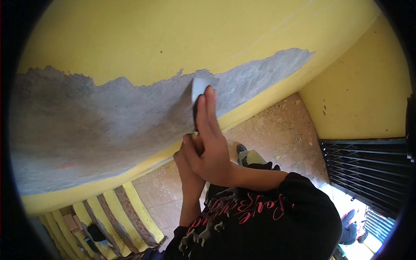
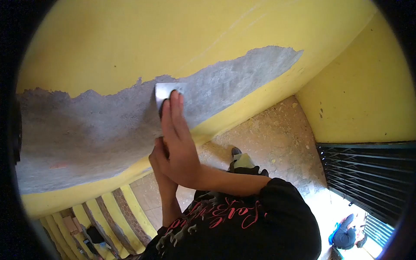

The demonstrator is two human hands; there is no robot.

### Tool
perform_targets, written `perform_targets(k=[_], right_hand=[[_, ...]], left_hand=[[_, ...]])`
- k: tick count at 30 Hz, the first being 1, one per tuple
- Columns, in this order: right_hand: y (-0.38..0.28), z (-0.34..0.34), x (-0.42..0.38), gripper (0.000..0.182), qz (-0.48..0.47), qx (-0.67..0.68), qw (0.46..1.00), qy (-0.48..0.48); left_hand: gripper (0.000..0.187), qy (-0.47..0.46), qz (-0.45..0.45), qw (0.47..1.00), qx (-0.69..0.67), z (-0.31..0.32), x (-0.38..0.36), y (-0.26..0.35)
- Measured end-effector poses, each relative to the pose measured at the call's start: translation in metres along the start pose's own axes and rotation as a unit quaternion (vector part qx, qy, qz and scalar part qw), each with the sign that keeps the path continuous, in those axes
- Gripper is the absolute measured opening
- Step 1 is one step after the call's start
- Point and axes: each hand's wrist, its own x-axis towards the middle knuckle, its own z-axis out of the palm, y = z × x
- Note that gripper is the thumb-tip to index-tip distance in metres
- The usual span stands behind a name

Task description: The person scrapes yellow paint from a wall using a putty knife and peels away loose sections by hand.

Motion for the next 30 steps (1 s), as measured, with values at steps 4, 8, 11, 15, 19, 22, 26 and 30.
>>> perform_targets(k=[4, 8, 11, 15, 19, 22, 26, 30], right_hand=[[0.0, -0.007, 0.009, 0.068, -0.014, -0.01, 1.0, 0.0], [-0.006, -0.007, 0.007, 0.068, -0.006, -0.008, 1.0, 0.012], [-0.008, 0.0, 0.003, 0.066, -0.022, -0.002, 1.0, -0.003], [-0.003, -0.012, 0.016, 0.066, -0.018, 0.013, 0.999, 0.034], [-0.005, -0.008, 0.011, 0.066, -0.021, -0.005, 0.998, 0.063], [0.002, 0.005, 0.006, 0.069, -0.039, -0.014, 0.998, 0.042], [0.003, -0.01, 0.012, 0.07, -0.012, -0.121, 0.992, 0.033], [0.0, 0.005, -0.001, 0.073, -0.013, -0.093, 0.996, 0.011]], left_hand=[[0.017, -0.012, 0.041, 0.999, -0.026, 0.003, 0.007, 0.011], [0.017, 0.017, 0.022, 0.997, -0.071, 0.007, 0.001, 0.013], [0.016, 0.016, 0.034, 0.999, -0.034, 0.001, -0.001, 0.011], [0.016, -0.002, 0.104, 0.994, -0.043, 0.013, 0.018, 0.02], [0.027, -0.032, 0.033, 0.997, -0.066, 0.002, 0.01, 0.024], [0.027, -0.021, 0.031, 0.999, 0.012, 0.001, 0.011, 0.008], [0.015, -0.01, 0.071, 0.997, -0.002, 0.006, 0.016, 0.01], [0.016, 0.014, 0.108, 0.994, -0.006, -0.001, 0.011, 0.007]])
